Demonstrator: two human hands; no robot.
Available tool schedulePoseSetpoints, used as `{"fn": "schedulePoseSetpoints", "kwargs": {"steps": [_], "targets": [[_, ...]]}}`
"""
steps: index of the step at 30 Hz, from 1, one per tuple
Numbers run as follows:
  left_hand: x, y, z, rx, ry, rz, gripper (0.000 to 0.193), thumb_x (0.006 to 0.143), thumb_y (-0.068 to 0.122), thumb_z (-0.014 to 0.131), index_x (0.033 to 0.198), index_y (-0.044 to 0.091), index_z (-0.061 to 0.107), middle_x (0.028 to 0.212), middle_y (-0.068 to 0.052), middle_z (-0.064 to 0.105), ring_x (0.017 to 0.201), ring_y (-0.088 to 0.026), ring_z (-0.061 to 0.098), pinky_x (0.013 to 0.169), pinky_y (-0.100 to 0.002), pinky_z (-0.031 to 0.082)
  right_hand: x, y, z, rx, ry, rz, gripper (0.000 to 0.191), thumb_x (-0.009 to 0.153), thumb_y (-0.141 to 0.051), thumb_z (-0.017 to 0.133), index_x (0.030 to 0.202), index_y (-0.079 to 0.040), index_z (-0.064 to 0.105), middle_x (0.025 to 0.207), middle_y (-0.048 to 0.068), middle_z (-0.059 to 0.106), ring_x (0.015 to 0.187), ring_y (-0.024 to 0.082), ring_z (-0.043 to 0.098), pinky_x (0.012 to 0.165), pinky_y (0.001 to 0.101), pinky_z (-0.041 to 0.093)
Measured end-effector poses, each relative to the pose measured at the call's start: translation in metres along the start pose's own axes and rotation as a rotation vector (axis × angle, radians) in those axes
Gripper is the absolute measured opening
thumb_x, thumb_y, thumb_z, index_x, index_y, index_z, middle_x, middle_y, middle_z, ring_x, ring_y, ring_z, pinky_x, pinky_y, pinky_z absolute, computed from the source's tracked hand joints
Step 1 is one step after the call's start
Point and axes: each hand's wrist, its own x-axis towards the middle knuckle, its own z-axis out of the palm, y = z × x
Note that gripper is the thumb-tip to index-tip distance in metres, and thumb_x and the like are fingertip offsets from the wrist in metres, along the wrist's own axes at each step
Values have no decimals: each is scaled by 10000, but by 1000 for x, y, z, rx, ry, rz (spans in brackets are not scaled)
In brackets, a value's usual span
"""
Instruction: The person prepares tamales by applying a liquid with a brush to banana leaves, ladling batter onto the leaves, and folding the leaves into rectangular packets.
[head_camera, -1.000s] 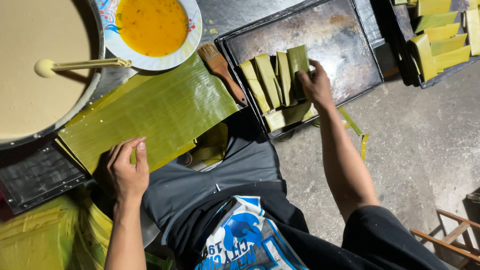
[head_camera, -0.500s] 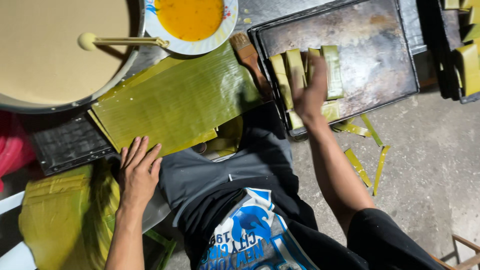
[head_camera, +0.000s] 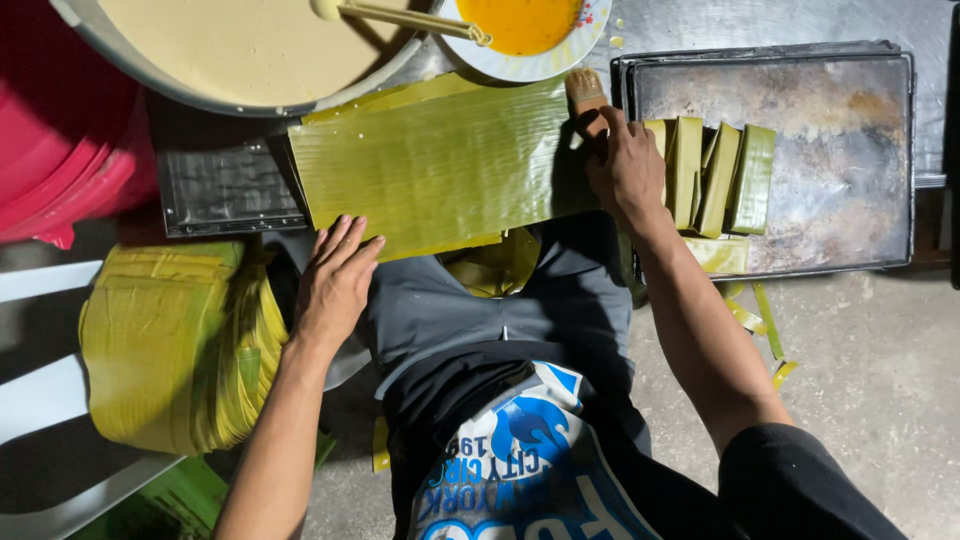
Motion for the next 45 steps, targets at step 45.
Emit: {"fn": "schedulePoseSetpoints", "kwargs": {"steps": [45], "targets": [[-72, 50, -3, 316, -364, -301, 138, 641, -80, 747, 700, 45, 760, 1672, -230, 224, 1568, -442, 146, 1177, -775, -29, 34, -116, 0, 383, -542, -437, 229, 1070, -239, 573, 1109, -15, 553, 795, 231, 666, 734, 463, 661, 642, 552, 492]]}}
